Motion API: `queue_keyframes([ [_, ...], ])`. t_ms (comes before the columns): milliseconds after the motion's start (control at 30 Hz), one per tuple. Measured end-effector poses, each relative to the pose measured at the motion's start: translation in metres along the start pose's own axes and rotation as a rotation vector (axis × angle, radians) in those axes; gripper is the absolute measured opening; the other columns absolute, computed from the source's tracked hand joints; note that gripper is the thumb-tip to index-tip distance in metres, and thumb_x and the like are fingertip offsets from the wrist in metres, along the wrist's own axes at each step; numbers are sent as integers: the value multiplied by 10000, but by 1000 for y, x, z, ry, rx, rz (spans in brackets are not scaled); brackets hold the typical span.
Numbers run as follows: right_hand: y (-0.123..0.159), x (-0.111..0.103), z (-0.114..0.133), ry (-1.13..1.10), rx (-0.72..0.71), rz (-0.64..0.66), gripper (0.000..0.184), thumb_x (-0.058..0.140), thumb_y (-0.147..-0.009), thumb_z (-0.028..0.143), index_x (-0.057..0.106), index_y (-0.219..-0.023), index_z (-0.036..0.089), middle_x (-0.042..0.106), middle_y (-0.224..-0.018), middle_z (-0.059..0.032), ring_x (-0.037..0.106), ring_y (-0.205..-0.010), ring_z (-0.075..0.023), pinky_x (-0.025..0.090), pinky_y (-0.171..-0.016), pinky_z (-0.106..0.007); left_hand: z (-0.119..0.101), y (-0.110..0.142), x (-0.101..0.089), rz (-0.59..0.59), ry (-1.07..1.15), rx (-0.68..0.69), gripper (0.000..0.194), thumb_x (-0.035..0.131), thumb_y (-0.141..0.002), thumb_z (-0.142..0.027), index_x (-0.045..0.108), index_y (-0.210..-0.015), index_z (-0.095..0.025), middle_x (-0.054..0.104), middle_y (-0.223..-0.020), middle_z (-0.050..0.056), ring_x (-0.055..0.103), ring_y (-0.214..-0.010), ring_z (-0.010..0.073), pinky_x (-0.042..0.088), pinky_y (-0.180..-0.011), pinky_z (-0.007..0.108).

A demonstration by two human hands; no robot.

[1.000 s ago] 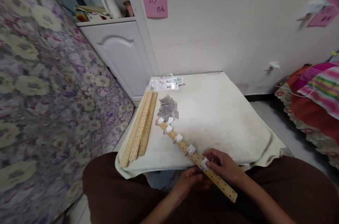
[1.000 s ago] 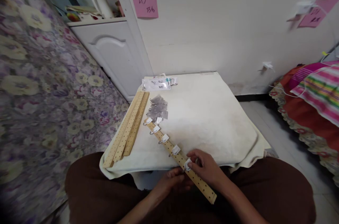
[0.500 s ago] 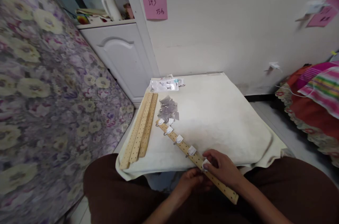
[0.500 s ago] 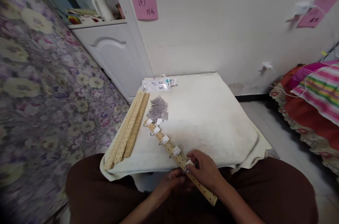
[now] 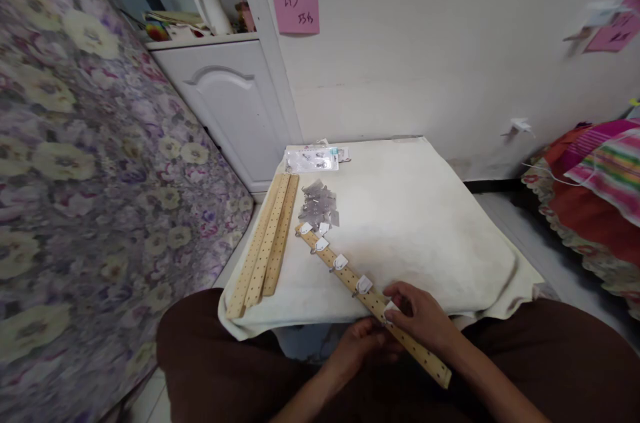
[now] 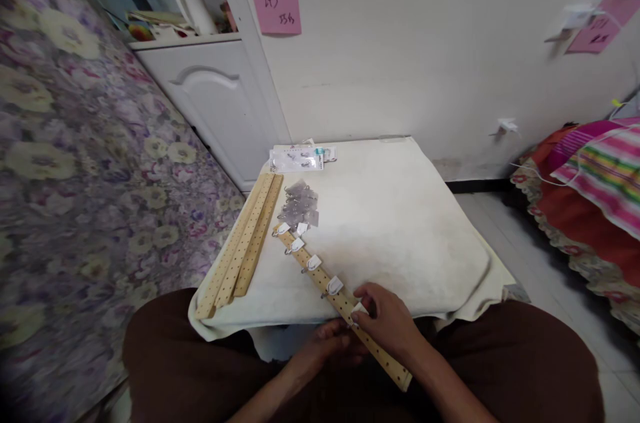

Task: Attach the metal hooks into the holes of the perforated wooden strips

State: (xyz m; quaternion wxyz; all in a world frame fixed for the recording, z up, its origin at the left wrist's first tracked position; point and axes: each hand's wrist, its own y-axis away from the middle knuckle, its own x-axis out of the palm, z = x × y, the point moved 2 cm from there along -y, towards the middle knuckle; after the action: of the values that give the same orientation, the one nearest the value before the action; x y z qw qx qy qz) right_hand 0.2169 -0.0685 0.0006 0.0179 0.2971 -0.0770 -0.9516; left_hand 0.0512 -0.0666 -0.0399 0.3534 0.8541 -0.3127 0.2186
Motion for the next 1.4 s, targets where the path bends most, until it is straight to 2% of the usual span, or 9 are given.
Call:
queue_keyframes([
  [200,0,1,-1,-36,-11,10,239,595,-734,295,610,-957,209,589,-737,10,540,-658,-154,407,-613,-266,3,-1,-3,-3,2,-7,421,724,-679,-294,634,-1060,-142,698,-1012,104,662,-911,211,474,-785,294],
  [400,1,1,0,-41,-37,28,227,592,-747,294,610,-956,208,595,-742,9,538,-664,-152,403,-608,-258,2,-1,-2,-23,-4,-29,447,763,-624,-298,648,-1027,-142,697,-1006,104,661,-906,229,470,-785,310],
  [567,2,-3,2,-48,-49,35,223,567,-784,317,613,-968,198,597,-739,4,533,-659,-153,406,-603,-263,2,-1,0,-30,-4,-34,436,755,-640,-295,645,-1035,-145,701,-993,102,661,-898,217,462,-766,289],
  [800,-8,-20,-11,-211,-27,-55,273,526,-822,384,595,-989,179,600,-768,-11,545,-662,-145,435,-602,-260,5,-3,-5,-7,42,-47,473,772,-621,-282,634,-1043,-120,692,-1011,130,668,-864,215,472,-759,299],
  [933,-30,-26,-16,-369,46,-40,320,552,-786,448,574,-958,178,554,-687,21,484,-523,-102,395,-487,-230,6,-1,-6,26,24,-88,454,774,-615,-271,640,-1022,-123,681,-1044,134,661,-913,233,467,-811,331],
  [1033,-57,-26,-10,-420,31,-34,348,576,-749,462,573,-933,166,527,-611,41,475,-487,-95,397,-470,-228,8,-1,-10,54,19,-90,449,767,-629,-289,639,-1024,-121,675,-1059,142,652,-948,247,461,-833,347],
  [1167,-101,-16,13,-287,-44,13,310,522,-770,411,574,-919,144,571,-647,13,530,-514,-98,451,-505,-233,13,-2,-19,91,45,-79,439,778,-622,-307,644,-1001,-130,676,-1049,138,653,-939,252,456,-833,360],
  [1400,-164,23,71,11,-183,33,267,496,-819,299,621,-1030,193,634,-748,-2,579,-621,-124,456,-613,-246,16,0,-30,82,114,-58,410,801,-597,-298,649,-946,-144,698,-962,117,670,-857,228,451,-802,360],
])
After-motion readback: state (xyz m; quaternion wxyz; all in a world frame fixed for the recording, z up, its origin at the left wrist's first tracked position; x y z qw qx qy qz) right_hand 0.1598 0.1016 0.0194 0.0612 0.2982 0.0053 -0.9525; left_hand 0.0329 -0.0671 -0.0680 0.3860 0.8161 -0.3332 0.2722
